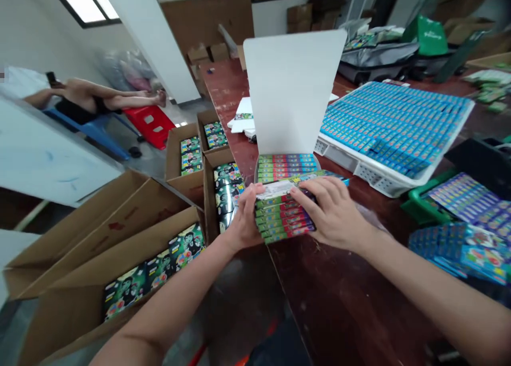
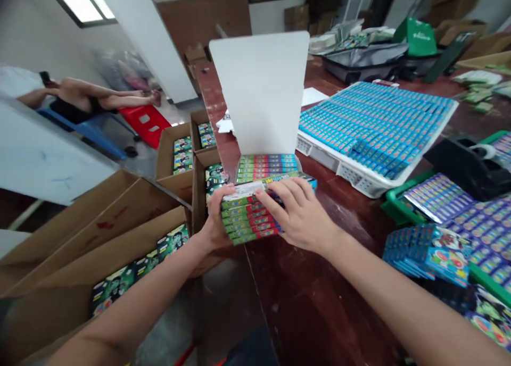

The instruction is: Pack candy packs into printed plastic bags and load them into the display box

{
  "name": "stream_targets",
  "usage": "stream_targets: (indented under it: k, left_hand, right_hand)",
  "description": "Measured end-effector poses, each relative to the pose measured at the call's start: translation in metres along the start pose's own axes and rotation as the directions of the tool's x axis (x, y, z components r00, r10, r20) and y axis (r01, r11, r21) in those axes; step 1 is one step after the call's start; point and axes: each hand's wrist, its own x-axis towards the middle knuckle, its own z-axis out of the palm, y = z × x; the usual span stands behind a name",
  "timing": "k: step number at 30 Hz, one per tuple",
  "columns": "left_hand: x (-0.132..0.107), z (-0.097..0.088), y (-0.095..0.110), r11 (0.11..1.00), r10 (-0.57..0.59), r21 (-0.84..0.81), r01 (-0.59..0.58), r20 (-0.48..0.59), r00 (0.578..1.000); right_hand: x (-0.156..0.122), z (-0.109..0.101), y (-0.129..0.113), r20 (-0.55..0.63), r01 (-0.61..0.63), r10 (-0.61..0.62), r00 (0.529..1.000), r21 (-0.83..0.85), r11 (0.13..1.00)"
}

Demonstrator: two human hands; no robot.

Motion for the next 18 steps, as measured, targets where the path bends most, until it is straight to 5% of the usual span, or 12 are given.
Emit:
stream_targets:
  k: [3, 6, 13, 16, 18]
  left_hand:
    - [0.023, -0.003, -0.027, 0.964, 0.210, 0.177, -0.199, -0.043, 0.977]
    - [0.019, 0.003, -0.048, 0.941, 0.259, 0.234, -0.246, -0.030, 0.965]
    - [0.002, -0.005, -0.063, 0.885, 0.394, 0.266, -0.381, 0.006, 0.919]
    - [0.025, -0.022, -0.051, 0.810, 0.474, 0.351, -0.470, 0.082, 0.877]
    - [0.048, -0.030, -0.044, 0.775, 0.481, 0.386, -0.500, 0.153, 0.863]
  right_hand:
    - [0.010, 0.031, 0.006, 0.002, -0.022, 0.022, 1.000, -0.002, 1.000]
    - [0.007, 0.041, -0.003, 0.030, -0.053, 0.054, 0.998, -0.015, 0.998]
    - [-0.017, 0.023, -0.026, -0.055, -0.147, 0.144, 0.988, -0.040, 0.988]
    - [-0.025, 0.008, -0.006, -0.187, -0.384, 0.386, 0.903, 0.047, 0.922]
    - [-0.026, -0.007, 0.015, -0.176, -0.470, 0.491, 0.853, 0.152, 0.870]
